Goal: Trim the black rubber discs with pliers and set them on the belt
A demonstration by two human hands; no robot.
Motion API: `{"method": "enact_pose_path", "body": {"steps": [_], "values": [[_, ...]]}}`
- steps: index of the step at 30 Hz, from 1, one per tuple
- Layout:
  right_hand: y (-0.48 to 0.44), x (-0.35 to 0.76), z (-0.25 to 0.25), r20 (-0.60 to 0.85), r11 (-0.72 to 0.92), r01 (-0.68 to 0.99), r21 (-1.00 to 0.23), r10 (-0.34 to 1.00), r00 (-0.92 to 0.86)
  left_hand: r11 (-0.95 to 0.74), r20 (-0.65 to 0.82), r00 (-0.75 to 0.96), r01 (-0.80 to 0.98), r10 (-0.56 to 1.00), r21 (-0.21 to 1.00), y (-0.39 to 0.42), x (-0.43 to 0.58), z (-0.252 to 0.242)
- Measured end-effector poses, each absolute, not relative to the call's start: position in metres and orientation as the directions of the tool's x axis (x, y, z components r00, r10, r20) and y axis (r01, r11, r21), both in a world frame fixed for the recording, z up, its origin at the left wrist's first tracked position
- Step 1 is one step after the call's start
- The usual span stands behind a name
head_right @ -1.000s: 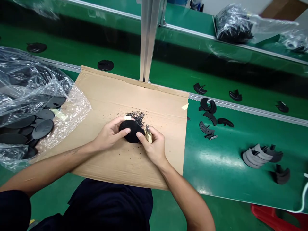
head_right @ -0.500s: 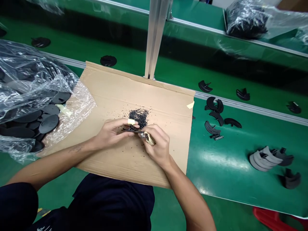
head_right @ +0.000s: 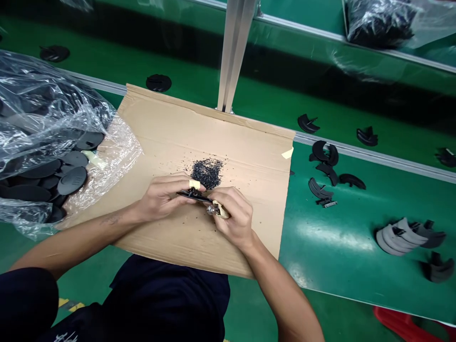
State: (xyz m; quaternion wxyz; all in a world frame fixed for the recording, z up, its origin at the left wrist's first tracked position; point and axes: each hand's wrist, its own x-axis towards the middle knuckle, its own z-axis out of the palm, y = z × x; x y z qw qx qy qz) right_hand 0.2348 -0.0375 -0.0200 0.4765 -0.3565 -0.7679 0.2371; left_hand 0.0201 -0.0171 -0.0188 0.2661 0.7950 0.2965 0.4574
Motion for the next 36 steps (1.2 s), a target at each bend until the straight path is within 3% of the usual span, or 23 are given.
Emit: {"method": "enact_pose_path", "body": {"steps": [36], "values": [[-0.0365,0.2320,-0.0197,0.574,0.652,0.336,-0.680,0.758,-0.309,-0.696,0.620,0.326,0.233,0.714,0.679,-0.0204,0.0215,-0.0200]]}}
